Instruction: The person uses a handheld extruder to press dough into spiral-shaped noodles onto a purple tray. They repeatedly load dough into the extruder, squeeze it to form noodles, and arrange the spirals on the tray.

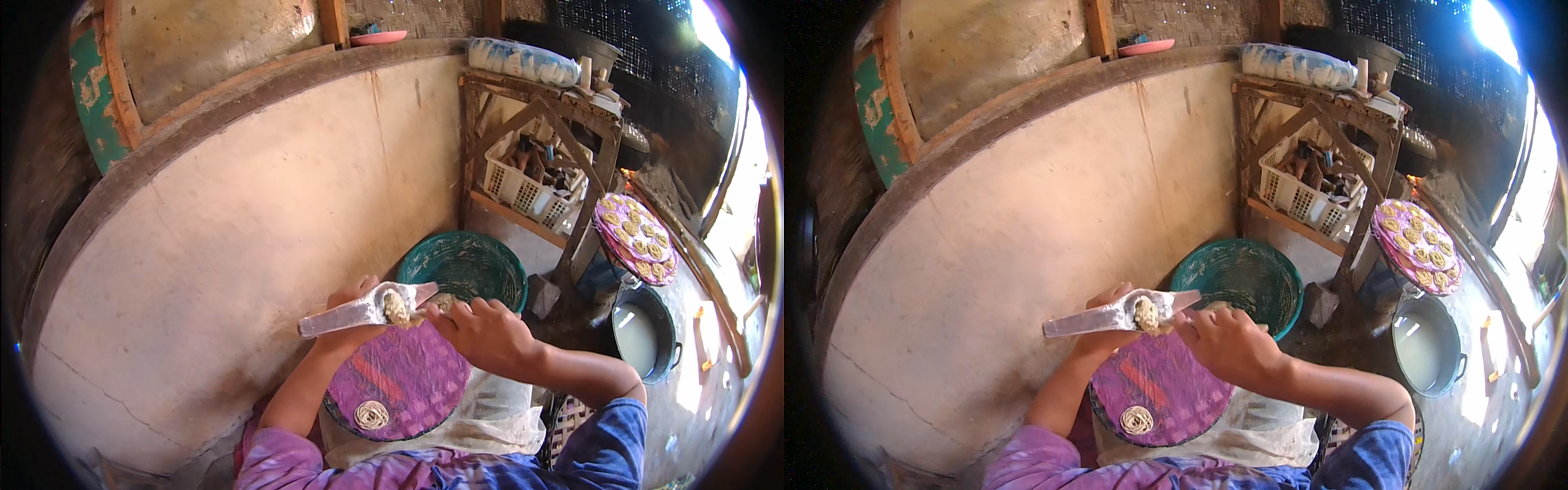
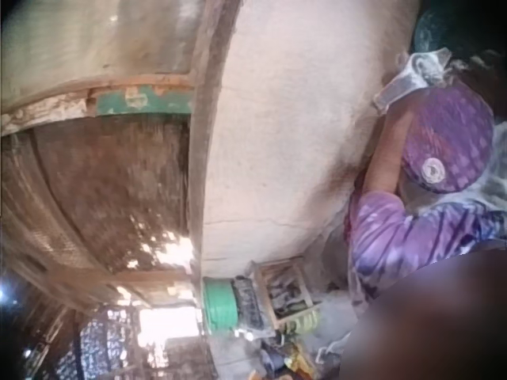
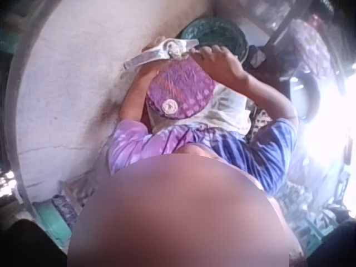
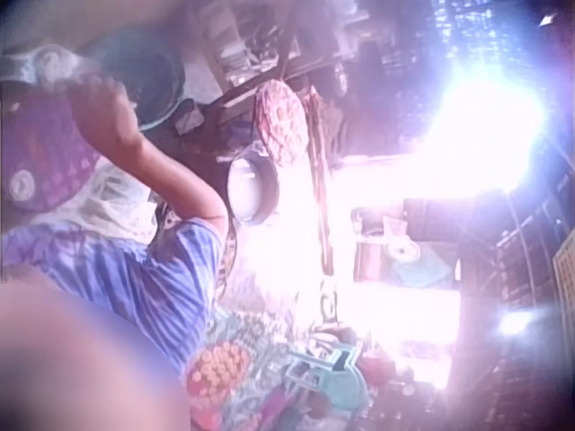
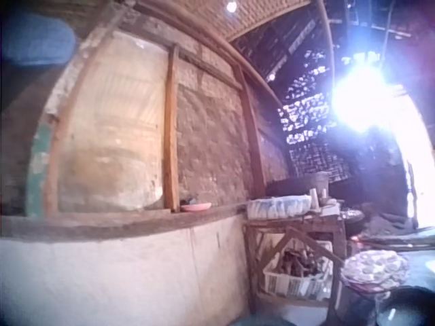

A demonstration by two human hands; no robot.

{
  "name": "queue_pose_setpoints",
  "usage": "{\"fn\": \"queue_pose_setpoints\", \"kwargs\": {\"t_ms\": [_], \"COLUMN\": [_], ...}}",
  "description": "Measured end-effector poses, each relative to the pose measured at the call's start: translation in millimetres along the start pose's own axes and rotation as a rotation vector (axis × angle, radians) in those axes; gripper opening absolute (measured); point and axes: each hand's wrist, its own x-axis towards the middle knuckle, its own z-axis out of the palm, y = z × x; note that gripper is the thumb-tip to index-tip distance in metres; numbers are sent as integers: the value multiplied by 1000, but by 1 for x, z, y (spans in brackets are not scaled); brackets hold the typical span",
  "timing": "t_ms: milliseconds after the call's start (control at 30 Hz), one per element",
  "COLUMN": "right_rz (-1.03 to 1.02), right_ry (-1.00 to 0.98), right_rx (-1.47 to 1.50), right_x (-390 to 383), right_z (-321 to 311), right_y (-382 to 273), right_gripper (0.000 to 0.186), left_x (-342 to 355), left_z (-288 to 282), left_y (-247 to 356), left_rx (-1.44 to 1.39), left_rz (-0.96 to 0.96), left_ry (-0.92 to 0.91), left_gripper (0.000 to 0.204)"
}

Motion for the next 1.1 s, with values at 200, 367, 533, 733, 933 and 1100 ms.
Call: {"fn": "queue_pose_setpoints", "kwargs": {"t_ms": [200,367,533,733,933,1100], "right_rz": [271,384,462,598,606,625], "right_ry": [50,218,403,240,146,91], "right_rx": [165,231,511,1060,1359,1373], "right_x": [-19,11,25,21,-15,-16], "right_z": [-18,12,42,40,58,65], "right_y": [30,3,-33,-75,-62,-82], "right_gripper": [52,54,56,60,50,37], "left_x": [0,3,9,8,6,3], "left_z": [-13,8,22,20,-2,5], "left_y": [-45,-18,3,-9,-39,-47], "left_rx": [13,-122,-289,-79,165,89], "left_rz": [-47,-121,-75,-154,-208,-223], "left_ry": [244,308,308,222,414,408], "left_gripper": [24,27,27,21,15,24]}}
